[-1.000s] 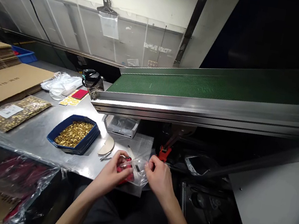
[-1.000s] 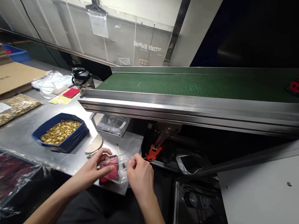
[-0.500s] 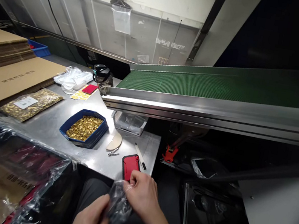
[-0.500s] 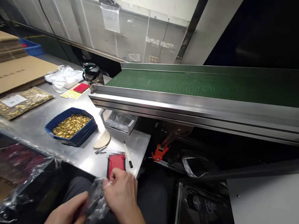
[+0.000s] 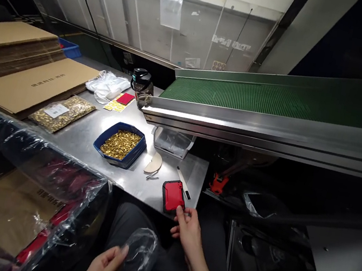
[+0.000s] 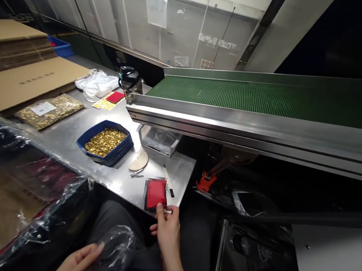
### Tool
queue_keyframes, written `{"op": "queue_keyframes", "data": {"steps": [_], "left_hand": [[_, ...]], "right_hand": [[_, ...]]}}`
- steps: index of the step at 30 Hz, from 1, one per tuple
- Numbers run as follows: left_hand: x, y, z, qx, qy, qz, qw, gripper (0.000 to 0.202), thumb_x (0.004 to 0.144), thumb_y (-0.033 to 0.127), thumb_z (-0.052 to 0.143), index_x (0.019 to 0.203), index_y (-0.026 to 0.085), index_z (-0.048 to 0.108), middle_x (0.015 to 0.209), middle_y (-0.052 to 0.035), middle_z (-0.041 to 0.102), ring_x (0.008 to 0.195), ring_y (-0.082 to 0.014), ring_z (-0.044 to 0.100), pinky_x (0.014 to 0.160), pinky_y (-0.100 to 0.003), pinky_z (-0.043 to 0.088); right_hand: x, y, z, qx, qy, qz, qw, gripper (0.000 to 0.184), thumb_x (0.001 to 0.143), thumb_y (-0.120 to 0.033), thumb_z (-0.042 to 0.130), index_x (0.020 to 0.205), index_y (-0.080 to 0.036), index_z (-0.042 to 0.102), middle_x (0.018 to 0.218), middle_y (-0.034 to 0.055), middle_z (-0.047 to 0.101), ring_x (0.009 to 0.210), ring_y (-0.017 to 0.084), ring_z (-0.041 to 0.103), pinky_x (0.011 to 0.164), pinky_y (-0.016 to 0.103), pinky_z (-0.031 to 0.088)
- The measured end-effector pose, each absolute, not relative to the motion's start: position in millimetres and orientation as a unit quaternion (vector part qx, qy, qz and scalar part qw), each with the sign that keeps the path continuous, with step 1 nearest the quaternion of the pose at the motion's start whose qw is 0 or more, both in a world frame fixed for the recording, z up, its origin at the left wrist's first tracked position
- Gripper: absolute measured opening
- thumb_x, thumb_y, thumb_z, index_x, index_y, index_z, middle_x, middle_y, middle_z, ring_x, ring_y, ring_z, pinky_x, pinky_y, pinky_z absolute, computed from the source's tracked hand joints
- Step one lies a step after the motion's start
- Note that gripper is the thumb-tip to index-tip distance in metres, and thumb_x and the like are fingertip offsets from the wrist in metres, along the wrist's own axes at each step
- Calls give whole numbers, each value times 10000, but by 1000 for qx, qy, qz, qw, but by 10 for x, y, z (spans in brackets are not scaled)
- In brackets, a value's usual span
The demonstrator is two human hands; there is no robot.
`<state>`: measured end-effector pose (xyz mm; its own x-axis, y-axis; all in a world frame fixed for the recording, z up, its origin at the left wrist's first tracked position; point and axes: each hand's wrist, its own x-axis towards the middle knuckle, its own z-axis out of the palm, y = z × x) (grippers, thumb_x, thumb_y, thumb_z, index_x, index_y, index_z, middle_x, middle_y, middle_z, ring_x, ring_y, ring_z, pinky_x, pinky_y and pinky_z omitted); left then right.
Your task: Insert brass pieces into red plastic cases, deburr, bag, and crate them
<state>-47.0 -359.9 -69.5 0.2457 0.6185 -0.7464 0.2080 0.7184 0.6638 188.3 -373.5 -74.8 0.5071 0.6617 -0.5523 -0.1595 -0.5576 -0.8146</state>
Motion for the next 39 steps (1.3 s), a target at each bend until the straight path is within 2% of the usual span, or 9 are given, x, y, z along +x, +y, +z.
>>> {"op": "queue_keyframes", "data": {"steps": [4, 10, 17, 21, 25, 30, 34, 36, 39], "left_hand": [[-391, -3392, -677, 376, 602, 149, 689, 638, 683, 790, 701, 636, 204, 454, 407, 80, 417, 325, -56, 335, 343, -143, 174], [-328, -3247, -639, 413, 605, 147, 665, 643, 709, 778, 690, 593, 207, 418, 386, 87, 384, 319, -77, 405, 355, -152, 190], [-269, -3196, -652, 443, 617, 139, 635, 654, 739, 811, 618, 565, 210, 428, 396, 58, 424, 335, -125, 467, 368, -197, 235], [-208, -3197, -666, 481, 613, 126, 614, 641, 791, 804, 560, 575, 214, 440, 417, 46, 450, 367, -132, 472, 411, -225, 340], [-130, -3222, -572, 543, 585, 96, 594, 647, 912, 784, 309, 639, 221, 473, 459, 33, 451, 397, -153, 452, 422, -256, 371], [-29, -3273, -353, 703, 537, 98, 456, 428, 1011, 483, 417, 702, 207, 520, 656, -2, 539, 616, -176, 509, 598, -277, 330], [37, -3322, -293, 794, 471, 113, 368, 278, 1008, 358, 461, 786, 219, 553, 787, -8, 547, 692, -183, 517, 645, -306, 315], [32, -3344, -309, 819, 439, 121, 349, 281, 1035, 354, 415, 858, 229, 594, 832, -18, 568, 733, -193, 550, 677, -312, 357], [-2, -3370, -351, 836, 420, 139, 326, 272, 1061, 310, 352, 1033, 232, 611, 904, -43, 602, 810, -219, 597, 735, -334, 415]], "right_hand": [[1941, -3557, -806, -755, -165, 432, 465, 579, 804, -703, 634, 1106, -233, 481, 789, -1, 707, 487, 158, 667, 430, 250, 516], [1932, -3481, -829, -730, -153, 428, 510, 521, 815, -618, 664, 1078, -217, 461, 881, 54, 753, 628, 209, 739, 509, 279, 553], [1899, -3737, -411, -724, -235, 384, 522, 447, 886, -490, 677, 1212, -246, 492, 1078, 61, 770, 931, 231, 744, 867, 360, 568], [1939, -4104, -100, -709, -437, 315, 455, 459, 935, -349, 652, 1362, -311, 488, 1180, 36, 738, 1028, 209, 719, 894, 322, 554], [1968, -4386, -60, -622, -693, 192, 311, 461, 970, -211, 525, 1425, -259, 468, 1060, 63, 744, 884, 233, 713, 761, 353, 576], [1859, -4423, -194, -562, -778, 174, 219, 389, 1007, -201, 467, 1393, -158, 488, 1031, 95, 755, 910, 268, 727, 722, 362, 586], [1806, -4391, -202, -597, -726, 279, 196, 435, 971, -199, 528, 1403, -233, 480, 1093, 51, 752, 860, 250, 744, 705, 339, 579], [1816, -4395, -172, -655, -635, 329, 245, 435, 968, -213, 525, 1388, -314, 471, 1178, 12, 733, 949, 236, 742, 793, 334, 572], [1819, -4411, -144, -728, -468, 378, 328, 324, 973, -281, 543, 1285, -348, 489, 1121, -28, 745, 982, 206, 738, 840, 301, 553]]}}
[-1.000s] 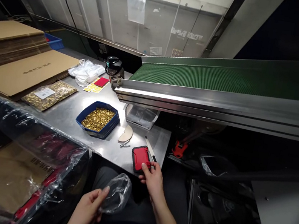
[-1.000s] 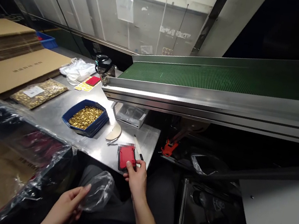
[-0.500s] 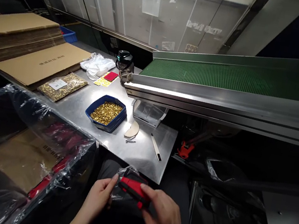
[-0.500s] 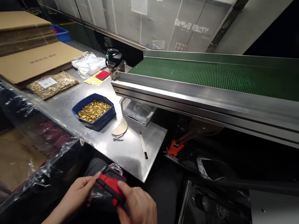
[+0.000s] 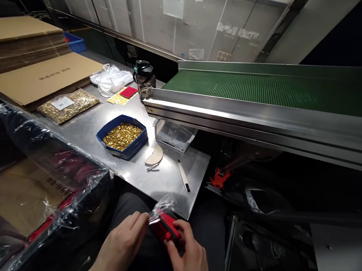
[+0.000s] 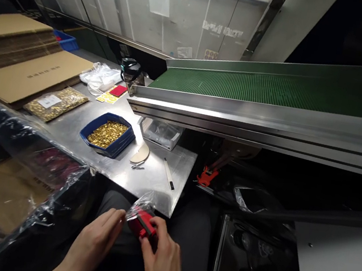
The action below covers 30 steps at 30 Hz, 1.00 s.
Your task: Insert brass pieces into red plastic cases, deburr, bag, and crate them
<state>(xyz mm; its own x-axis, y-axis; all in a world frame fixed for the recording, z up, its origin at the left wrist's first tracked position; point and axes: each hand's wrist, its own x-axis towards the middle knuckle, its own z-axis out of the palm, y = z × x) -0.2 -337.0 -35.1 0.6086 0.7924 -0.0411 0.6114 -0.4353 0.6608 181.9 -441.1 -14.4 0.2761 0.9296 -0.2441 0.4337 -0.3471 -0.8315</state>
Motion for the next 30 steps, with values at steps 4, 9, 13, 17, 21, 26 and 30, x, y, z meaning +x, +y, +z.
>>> {"op": "queue_keyframes", "data": {"steps": [4, 9, 13, 17, 21, 26, 30], "left_hand": [[30, -3464, -362, 840, 406, 152, 326, 185, 1049, 272, 409, 1119, 228, 575, 962, -55, 640, 881, -233, 640, 779, -344, 474], [163, -3692, -272, 822, 371, 159, 403, 106, 1043, 214, 445, 1040, 252, 544, 902, 8, 665, 787, -136, 678, 709, -222, 511], [199, -3734, -201, 765, 338, 205, 508, 143, 1036, 224, 484, 1154, 276, 547, 1014, 0, 677, 904, -124, 686, 811, -194, 509], [211, -3691, -122, 747, 295, 168, 571, 125, 1041, 243, 455, 1066, 242, 577, 970, -20, 655, 868, -143, 634, 803, -228, 478], [225, -3719, 6, 701, 288, 130, 640, 199, 1024, 318, 476, 895, 198, 570, 788, -3, 561, 715, -133, 510, 675, -225, 418], [265, -3744, 157, 623, 350, 77, 695, 263, 976, 403, 552, 833, 183, 580, 664, 24, 503, 603, -120, 432, 558, -221, 349], [304, -3743, 237, 738, 338, 76, 579, 209, 974, 283, 516, 835, 197, 646, 723, -18, 642, 640, -152, 570, 618, -242, 415]], "right_hand": [[1744, -4416, -207, -723, -318, 453, 414, 274, 935, -347, 611, 1159, -294, 462, 1039, -5, 756, 907, 195, 749, 776, 270, 565], [1689, -4421, -264, -701, -239, 460, 490, 286, 916, -386, 633, 1077, -268, 428, 1021, 29, 743, 896, 205, 742, 789, 293, 570], [1762, -4436, -144, -718, -358, 459, 382, 156, 937, -307, 583, 1050, -273, 481, 940, -7, 733, 822, 189, 720, 753, 283, 522], [1883, -4441, -98, -682, -451, 480, 320, 224, 880, -165, 560, 1074, -266, 510, 889, -21, 713, 801, 181, 695, 711, 263, 471], [1966, -4408, -195, -633, -376, 581, 346, 529, 790, -110, 575, 1277, -293, 476, 860, -58, 702, 613, 112, 622, 550, 208, 383], [1933, -4370, -145, -617, -377, 598, 346, 696, 726, -90, 564, 1388, -289, 480, 867, -41, 735, 704, 136, 659, 626, 216, 438], [1881, -4355, -57, -594, -456, 568, 342, 792, 700, -37, 536, 1439, -319, 499, 866, -32, 747, 814, 162, 670, 761, 261, 455]]}}
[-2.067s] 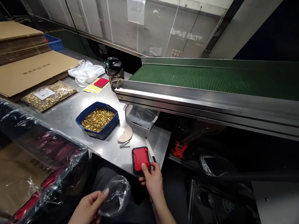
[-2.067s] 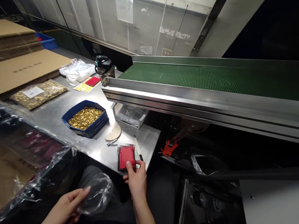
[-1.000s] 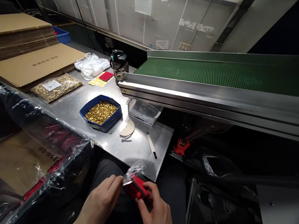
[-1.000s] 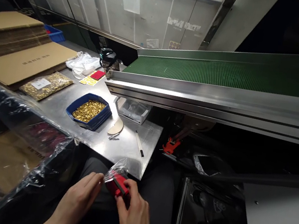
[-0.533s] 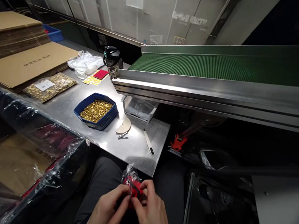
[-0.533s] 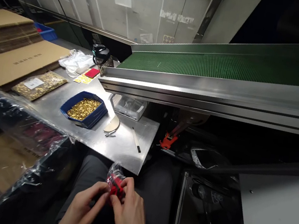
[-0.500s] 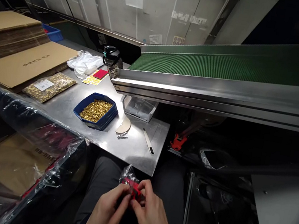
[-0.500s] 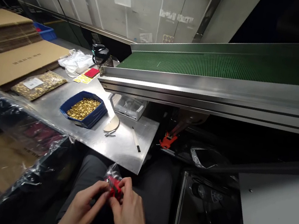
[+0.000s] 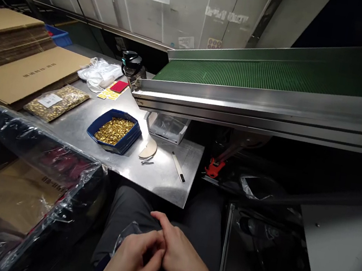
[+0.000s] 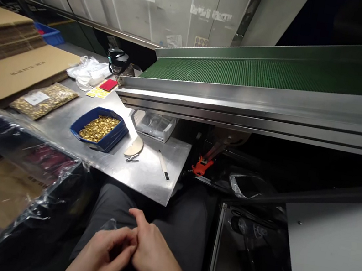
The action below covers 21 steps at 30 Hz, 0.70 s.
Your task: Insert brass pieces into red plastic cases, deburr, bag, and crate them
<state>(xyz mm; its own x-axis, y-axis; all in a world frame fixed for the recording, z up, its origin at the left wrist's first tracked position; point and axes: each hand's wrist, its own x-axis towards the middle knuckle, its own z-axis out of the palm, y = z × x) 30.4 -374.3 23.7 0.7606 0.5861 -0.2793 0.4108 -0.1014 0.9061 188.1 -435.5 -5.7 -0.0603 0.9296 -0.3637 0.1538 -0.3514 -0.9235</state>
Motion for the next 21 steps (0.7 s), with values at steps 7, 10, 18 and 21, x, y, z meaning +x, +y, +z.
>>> {"op": "queue_keyframes", "data": {"steps": [7, 10, 18, 21], "left_hand": [[-5, -3495, 194, 805, 277, 73, 519, 392, 888, 357, 717, 1277, 384, 683, 1434, -98, 552, 1358, -337, 485, 1129, -495, 423], [-162, -3416, -65, 633, 300, 36, 713, 802, 776, 498, 828, 1487, 388, 474, 1537, -95, 491, 1402, -338, 478, 1192, -510, 360], [-320, -3720, -611, 361, 472, 160, 788, 1029, 707, 649, 815, 1507, 160, 391, 1388, -218, 624, 1274, -392, 603, 1159, -519, 397], [-385, -3731, -621, 392, 475, 149, 774, 885, 744, 653, 780, 1433, 169, 506, 1404, -191, 625, 1311, -380, 574, 1174, -502, 384]], "right_hand": [[1924, -4238, -341, -532, -289, 704, 370, 664, 745, -380, 791, 1336, -200, 546, 646, -79, 590, 491, 70, 459, 481, 173, 328], [1964, -4164, -385, -507, -264, 729, 377, 650, 820, -547, 720, 1329, -180, 549, 698, -56, 590, 504, 69, 477, 496, 180, 381], [1916, -4382, -364, -565, -341, 660, 360, 790, 729, -309, 839, 1433, -273, 482, 920, -13, 738, 833, 176, 667, 809, 300, 484], [1891, -4461, -215, -641, -369, 580, 340, 475, 776, -140, 715, 1221, -294, 649, 847, -37, 719, 805, 178, 635, 801, 311, 425]]}}
